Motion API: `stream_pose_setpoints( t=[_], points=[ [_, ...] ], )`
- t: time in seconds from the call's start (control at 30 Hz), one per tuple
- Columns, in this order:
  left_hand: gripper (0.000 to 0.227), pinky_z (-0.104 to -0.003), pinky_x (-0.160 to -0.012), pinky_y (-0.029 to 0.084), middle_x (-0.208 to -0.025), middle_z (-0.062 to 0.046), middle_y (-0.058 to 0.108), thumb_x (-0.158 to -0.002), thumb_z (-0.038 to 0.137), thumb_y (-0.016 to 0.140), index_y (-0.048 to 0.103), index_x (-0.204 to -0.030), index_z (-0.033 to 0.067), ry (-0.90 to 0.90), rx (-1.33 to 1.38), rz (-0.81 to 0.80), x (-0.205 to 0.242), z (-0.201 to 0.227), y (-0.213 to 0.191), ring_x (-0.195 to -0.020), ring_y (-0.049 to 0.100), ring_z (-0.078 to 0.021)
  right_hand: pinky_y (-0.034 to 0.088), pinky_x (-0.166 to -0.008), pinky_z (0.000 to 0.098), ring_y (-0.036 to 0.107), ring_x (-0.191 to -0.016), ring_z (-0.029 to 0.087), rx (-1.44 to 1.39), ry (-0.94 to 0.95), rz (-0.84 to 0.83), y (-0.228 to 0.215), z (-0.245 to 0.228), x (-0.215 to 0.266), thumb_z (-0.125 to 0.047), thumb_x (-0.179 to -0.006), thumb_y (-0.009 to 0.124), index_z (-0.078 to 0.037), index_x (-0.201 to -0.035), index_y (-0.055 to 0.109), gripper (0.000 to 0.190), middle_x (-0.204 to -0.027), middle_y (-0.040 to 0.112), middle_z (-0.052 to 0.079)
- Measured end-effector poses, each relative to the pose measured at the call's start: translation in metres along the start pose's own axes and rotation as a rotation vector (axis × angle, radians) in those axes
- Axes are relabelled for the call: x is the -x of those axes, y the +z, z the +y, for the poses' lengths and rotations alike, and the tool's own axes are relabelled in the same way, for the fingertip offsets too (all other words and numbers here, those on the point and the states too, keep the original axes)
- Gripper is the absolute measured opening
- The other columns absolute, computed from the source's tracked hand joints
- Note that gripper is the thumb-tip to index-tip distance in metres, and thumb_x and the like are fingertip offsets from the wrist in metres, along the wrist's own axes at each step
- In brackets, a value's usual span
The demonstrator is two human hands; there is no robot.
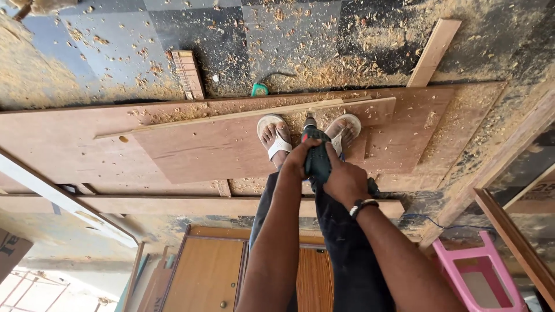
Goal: Drilling holes into wooden planks for furniture assembly.
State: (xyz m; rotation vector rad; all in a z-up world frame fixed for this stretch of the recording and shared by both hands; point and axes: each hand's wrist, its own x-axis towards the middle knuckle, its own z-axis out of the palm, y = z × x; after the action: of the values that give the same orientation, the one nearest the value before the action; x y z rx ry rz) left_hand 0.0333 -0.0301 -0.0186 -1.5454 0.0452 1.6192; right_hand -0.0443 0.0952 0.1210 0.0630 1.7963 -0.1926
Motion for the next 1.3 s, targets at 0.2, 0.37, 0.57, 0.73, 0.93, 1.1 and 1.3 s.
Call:
stream_pose_setpoints(
  t=[0.2,0.37,0.57,0.73,0.93,1.1,1.3],
  points=[
    [0.027,-0.041,-0.063,0.063,-0.083,-0.014,0.074,-0.088,0.02,0.075,0.069,-0.101,-0.0028,0.05,-0.214,0.29,-0.023,-0.021,-0.02,-0.062,0.07,-0.0286,0.058,-0.073,0.0498,0.072,-0.083,0.039,-0.191,0.136,-0.07,0.017,0.006,0.011,-0.026,-0.072,0.082,-0.029,-0.164,0.016,0.113,-0.091,0.075,0.018],
    [0.028,-0.037,-0.065,0.065,-0.087,-0.012,0.076,-0.088,0.023,0.072,0.07,-0.104,0.0002,0.021,0.04,-0.012,0.001,-0.004,-0.002,-0.067,0.074,-0.0244,0.06,-0.074,0.0487,0.074,-0.082,0.036,0.049,0.049,-0.115,-0.013,-0.004,0.002,-0.023,-0.072,0.08,-0.03,-0.164,0.016,0.113,-0.091,0.075,0.016],
    [0.031,-0.041,-0.059,0.062,-0.079,-0.012,0.072,-0.086,0.025,0.077,0.069,-0.099,-0.0016,0.053,-0.207,0.235,-0.018,-0.02,-0.01,-0.059,0.068,-0.0275,0.057,-0.074,0.0507,0.072,-0.081,0.039,-0.098,0.113,-0.024,0.017,0.003,0.012,-0.028,-0.08,0.077,-0.028,-0.165,0.02,0.102,-0.087,0.075,0.018],
    [0.035,-0.038,-0.063,0.064,-0.086,-0.01,0.075,-0.082,0.031,0.074,0.071,-0.102,0.0024,-0.009,-0.122,0.136,0.005,-0.003,0.006,-0.066,0.073,-0.0239,0.06,-0.071,0.0495,0.074,-0.079,0.037,0.013,0.009,-0.028,-0.008,0.004,-0.001,-0.023,-0.074,0.076,-0.027,-0.164,0.021,0.106,-0.091,0.075,0.016],
    [0.034,-0.041,-0.066,0.064,-0.089,-0.012,0.073,-0.085,0.027,0.077,0.071,-0.104,-0.0004,0.095,-0.11,0.114,-0.026,-0.015,-0.02,-0.069,0.072,-0.0267,0.059,-0.074,0.05,0.073,-0.083,0.04,0.004,0.092,-0.112,0.001,0.0,0.002,-0.024,-0.074,0.078,-0.032,-0.165,0.014,0.112,-0.091,0.075,0.02],
    [0.034,-0.04,-0.057,0.063,-0.081,-0.011,0.073,-0.086,0.033,0.078,0.071,-0.097,0.0013,0.024,-0.086,0.031,-0.016,-0.019,-0.016,-0.06,0.071,-0.026,0.058,-0.073,0.0523,0.072,-0.084,0.041,-0.097,0.07,-0.043,-0.001,0.0,0.016,-0.029,-0.07,0.082,-0.032,-0.161,0.017,0.112,-0.092,0.075,0.02],
    [0.03,-0.037,-0.065,0.065,-0.088,-0.011,0.077,-0.084,0.024,0.077,0.074,-0.102,0.0009,0.02,-0.138,0.03,-0.029,-0.015,-0.033,-0.067,0.073,-0.0243,0.057,-0.075,0.0535,0.072,-0.084,0.042,-0.062,0.134,-0.083,0.007,-0.003,0.007,-0.029,-0.079,0.077,-0.029,-0.166,0.017,0.105,-0.093,0.076,0.022]
  ],
)
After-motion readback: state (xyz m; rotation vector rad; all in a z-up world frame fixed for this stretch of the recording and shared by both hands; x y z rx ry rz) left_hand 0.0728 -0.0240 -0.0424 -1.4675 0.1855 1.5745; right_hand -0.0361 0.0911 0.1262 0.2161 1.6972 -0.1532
